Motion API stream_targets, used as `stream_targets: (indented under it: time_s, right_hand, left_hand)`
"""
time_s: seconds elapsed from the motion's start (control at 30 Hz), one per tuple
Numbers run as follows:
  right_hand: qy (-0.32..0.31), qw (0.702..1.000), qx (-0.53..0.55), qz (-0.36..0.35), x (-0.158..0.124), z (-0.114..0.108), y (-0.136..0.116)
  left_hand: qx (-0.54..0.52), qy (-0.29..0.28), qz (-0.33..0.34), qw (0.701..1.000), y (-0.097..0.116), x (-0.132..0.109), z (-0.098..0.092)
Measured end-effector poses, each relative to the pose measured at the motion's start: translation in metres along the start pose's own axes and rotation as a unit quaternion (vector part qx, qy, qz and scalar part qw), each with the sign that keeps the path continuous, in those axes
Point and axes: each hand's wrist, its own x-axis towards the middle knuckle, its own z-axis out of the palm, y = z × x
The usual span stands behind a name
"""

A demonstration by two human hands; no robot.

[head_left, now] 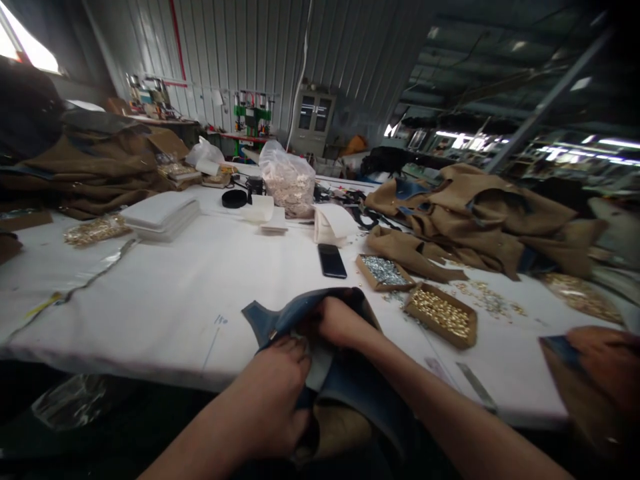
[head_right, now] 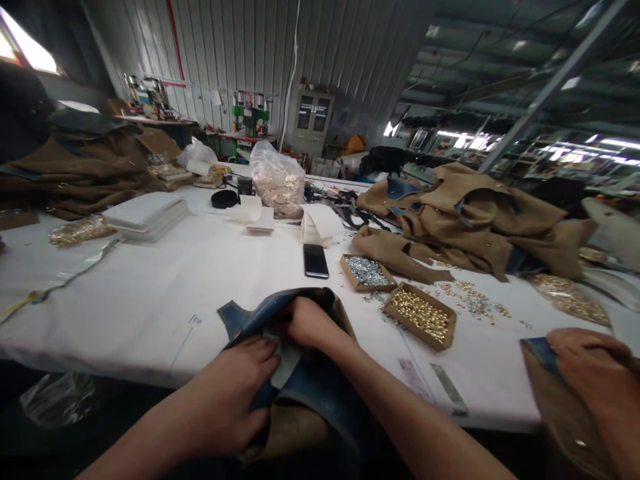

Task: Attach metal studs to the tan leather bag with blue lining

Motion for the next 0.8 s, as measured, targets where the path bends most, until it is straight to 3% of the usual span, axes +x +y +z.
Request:
stream_targets:
  time_s: [0.27,0.53,0.8]
  right_hand:
    - [0.007,0.999,0.008,0.032,0.007,0.002,0.004]
    - [-0.07,0.996,0.055,0.0,0.008,-0.004,0.013]
    - [-0.046,0.996,0.077,0.01,0.005,0.0,0.013]
  left_hand:
    - [0.026,-0.01,0.006,1.0,-0.001,0.002,0.004]
    - [0.032,-0.023,-0.002,0.999,0.002,0.003,-0.001]
    - [0.032,-0.004,0.004,0.999,-0.005,-0.002,0.006]
